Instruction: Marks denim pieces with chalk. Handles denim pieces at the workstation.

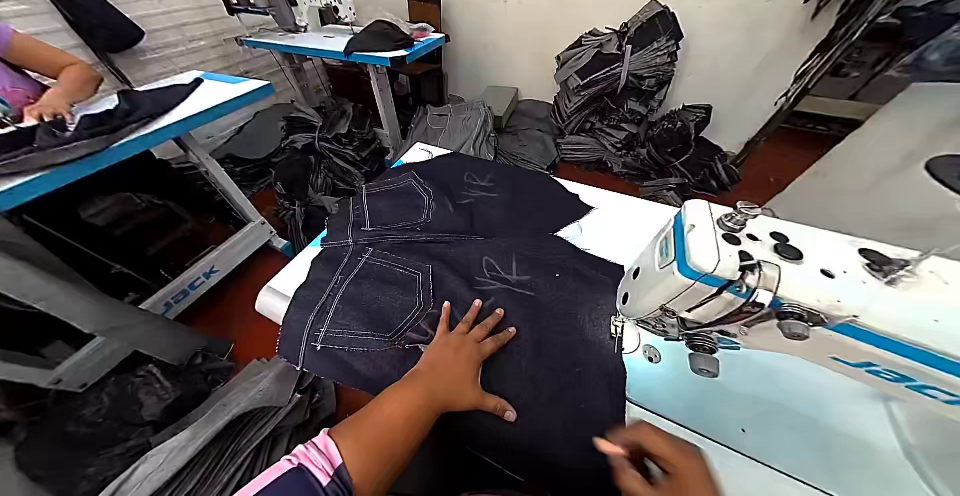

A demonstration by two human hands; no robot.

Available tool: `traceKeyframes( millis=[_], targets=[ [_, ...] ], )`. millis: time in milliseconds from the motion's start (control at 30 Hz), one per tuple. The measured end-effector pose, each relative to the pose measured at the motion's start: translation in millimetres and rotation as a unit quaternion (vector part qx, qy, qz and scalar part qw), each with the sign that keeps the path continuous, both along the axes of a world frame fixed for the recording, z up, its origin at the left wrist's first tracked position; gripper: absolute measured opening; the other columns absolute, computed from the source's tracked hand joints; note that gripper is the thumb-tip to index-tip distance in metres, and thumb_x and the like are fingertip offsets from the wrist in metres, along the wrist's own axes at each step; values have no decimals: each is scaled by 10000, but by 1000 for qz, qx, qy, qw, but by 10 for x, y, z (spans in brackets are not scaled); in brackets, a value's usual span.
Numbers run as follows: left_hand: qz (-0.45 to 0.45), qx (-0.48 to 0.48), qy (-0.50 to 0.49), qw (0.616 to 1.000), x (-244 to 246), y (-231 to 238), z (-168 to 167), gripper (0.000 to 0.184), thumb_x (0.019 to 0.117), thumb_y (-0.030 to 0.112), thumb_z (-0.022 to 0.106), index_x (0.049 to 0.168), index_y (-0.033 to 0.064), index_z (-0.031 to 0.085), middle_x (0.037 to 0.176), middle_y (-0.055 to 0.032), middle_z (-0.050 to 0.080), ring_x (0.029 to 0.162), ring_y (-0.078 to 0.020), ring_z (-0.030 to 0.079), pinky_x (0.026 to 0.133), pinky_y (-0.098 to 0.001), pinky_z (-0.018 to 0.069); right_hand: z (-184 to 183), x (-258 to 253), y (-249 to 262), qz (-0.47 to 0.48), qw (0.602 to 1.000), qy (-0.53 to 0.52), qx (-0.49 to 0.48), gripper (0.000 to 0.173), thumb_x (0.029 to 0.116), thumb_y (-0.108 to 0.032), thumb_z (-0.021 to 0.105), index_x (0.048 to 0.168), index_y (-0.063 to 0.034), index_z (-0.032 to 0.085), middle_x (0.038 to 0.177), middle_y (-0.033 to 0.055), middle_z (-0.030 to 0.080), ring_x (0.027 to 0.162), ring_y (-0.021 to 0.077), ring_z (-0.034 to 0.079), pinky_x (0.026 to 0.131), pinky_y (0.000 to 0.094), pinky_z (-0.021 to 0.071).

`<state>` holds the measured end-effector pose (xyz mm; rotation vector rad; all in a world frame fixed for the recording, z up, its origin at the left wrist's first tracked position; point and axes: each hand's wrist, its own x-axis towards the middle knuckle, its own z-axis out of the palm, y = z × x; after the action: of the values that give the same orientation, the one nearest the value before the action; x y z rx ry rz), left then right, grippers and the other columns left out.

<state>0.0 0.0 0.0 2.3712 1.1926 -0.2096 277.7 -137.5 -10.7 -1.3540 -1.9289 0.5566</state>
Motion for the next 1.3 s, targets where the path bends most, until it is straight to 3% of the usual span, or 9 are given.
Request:
traceKeyframes(
  millis=[67,233,367,500,667,900,1000,1100,1300],
  targets=[
    [-3,-5,-5,1000,0,-4,0,1139,749,802,679,1650,266,234,1740,-33,92,1598,-347,-53,1159,-748,-112,-90,-456,512,33,997,-37,61,150,858,-161,648,837,-25,708,679,77,656,581,175,635,537,345,542],
    [9,-21,-34,999,-22,-6,8,1168,742,758,730,1645,200,243,1739,-34,103,1598,-351,-35,1157,-757,-101,-174,-879,1246,40,995,-84,43,123,806,-107,641,836,-4,701,685,98,648,587,192,618,570,346,530],
    [0,-35,-40,999,-29,5,32,1168,763,722,743,1651,178,214,1741,-47,85,1597,-358,-39,1152,-766,-92,-271,-853,990,116,984,-87,106,81,762,-128,665,753,-47,664,630,60,605,543,159,594,519,300,515],
    [-4,-49,-43,998,-34,12,38,1199,759,747,727,1657,169,183,1741,-60,75,1596,-358,-51,1152,-766,-95,-317,-604,1005,112,981,-88,134,120,809,-182,639,753,-77,656,608,36,597,524,113,557,509,239,479],
    [-4,-49,-41,998,-27,18,28,1200,755,747,729,1657,171,187,1742,-54,73,1596,-356,-60,1151,-761,-104,-321,-742,1314,27,990,-82,110,139,795,-156,614,762,-33,670,591,31,562,495,63,486,481,195,408],
    [-6,-51,-25,998,-20,14,48,1214,758,757,719,1661,169,160,1742,-53,67,1596,-346,-72,1154,-759,-105,-228,-645,939,72,997,6,-2,104,801,-147,636,775,-53,672,605,-8,592,488,-6,495,461,150,406],
    [-7,-34,-19,999,-10,2,3,1203,749,787,698,1658,187,187,1741,-36,85,1596,-337,-80,1160,-749,-110,-224,-633,967,33,999,-8,4,125,818,-130,626,806,-25,693,632,23,621,514,32,538,487,188,449],
    [-4,-24,-14,1000,-3,-4,-15,1197,737,796,699,1653,195,216,1740,-27,95,1598,-328,-76,1159,-751,-106,-245,-715,789,91,995,-36,30,97,805,-116,641,799,-31,687,626,49,608,516,102,549,493,243,469],
    [-9,-23,-6,1000,-12,-2,-27,1189,745,813,673,1653,199,214,1743,-26,66,1596,-326,-92,1154,-752,-112,-232,-513,885,49,996,-63,30,147,812,-168,623,760,-38,667,585,25,563,483,63,486,463,214,405]
  ],
)
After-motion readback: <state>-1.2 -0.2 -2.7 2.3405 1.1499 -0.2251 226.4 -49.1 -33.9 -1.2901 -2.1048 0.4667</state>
